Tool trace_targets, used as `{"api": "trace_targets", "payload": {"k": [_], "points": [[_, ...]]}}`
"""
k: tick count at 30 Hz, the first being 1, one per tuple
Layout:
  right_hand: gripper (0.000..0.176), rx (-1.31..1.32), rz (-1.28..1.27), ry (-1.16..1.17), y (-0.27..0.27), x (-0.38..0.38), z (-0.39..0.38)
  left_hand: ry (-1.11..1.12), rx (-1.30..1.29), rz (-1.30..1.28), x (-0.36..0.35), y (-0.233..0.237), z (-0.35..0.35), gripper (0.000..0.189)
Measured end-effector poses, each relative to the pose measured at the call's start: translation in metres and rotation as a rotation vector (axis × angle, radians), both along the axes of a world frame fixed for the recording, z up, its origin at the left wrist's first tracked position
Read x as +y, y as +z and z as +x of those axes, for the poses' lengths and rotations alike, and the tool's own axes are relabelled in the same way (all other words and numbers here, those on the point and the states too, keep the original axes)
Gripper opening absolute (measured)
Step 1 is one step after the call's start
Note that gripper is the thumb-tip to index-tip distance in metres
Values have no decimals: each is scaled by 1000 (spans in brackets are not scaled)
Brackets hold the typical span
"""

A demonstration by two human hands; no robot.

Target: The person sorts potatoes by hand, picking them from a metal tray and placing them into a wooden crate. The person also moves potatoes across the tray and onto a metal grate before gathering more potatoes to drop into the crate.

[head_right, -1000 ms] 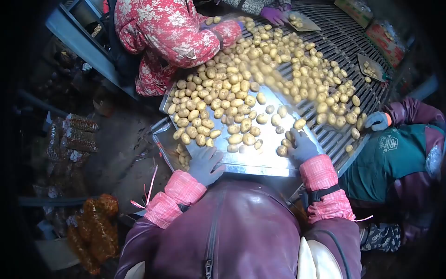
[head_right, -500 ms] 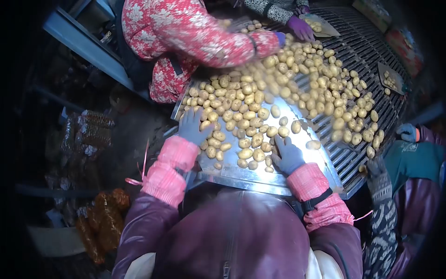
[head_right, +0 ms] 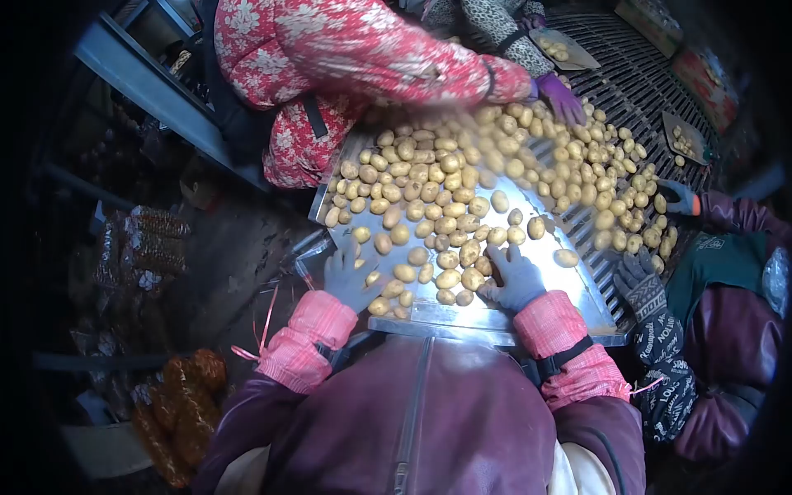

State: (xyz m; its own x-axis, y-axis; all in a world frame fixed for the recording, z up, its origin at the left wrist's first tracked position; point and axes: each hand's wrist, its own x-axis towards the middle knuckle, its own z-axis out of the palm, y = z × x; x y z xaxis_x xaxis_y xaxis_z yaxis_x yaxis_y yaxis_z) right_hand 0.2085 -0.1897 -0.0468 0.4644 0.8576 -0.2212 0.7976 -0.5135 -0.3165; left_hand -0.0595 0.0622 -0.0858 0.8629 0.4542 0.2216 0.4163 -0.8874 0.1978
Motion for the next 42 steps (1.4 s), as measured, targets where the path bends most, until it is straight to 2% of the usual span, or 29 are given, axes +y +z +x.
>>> {"api": "trace_targets", "payload": {"k": [1,4,7,10,12,16,19,21,22,27,29,31,32,34,35,37,38,40,42], "points": [[92,5,4,11,4,5,-3,10,2,-85,2,-6,-6,52],[88,27,-28,29,23,24,-14,-66,-38,-108,0,5,-10,48],[82,23,-44,65,26,38,-20,-135,-184,-75,3,12,10,50],[77,1,-53,87,29,48,-27,-104,-220,-97,27,22,55,56],[75,-4,-3,135,17,51,-29,-89,-162,9,60,21,85,68],[65,91,84,225,21,59,-28,19,-35,-3,128,0,157,78],[56,125,172,220,21,63,-17,31,104,88,116,-4,179,83],[52,126,318,198,21,70,-10,3,117,172,89,-1,174,84],[49,128,361,184,28,77,-4,-78,82,84,86,-7,168,83],[53,-234,591,129,19,123,33,-268,132,24,47,18,126,82],[66,-306,588,141,1,142,62,-317,155,-11,31,22,108,80],[75,-335,456,161,-5,158,79,-330,193,-39,16,21,90,78],[77,-270,378,147,-3,161,77,-328,199,-140,12,36,83,75],[81,-225,242,179,-6,163,70,-306,194,-172,8,40,70,74],[79,-319,350,254,-30,157,69,-298,189,-187,7,39,63,73],[67,-323,178,286,-34,154,50,-279,186,-179,4,35,49,71],[57,-324,189,296,-32,149,39,-263,168,-187,1,31,42,71],[51,-306,251,340,-41,145,25,-204,93,-160,-8,14,31,68],[49,-262,299,391,-35,137,6,-158,128,-140,-12,14,26,68]]}}
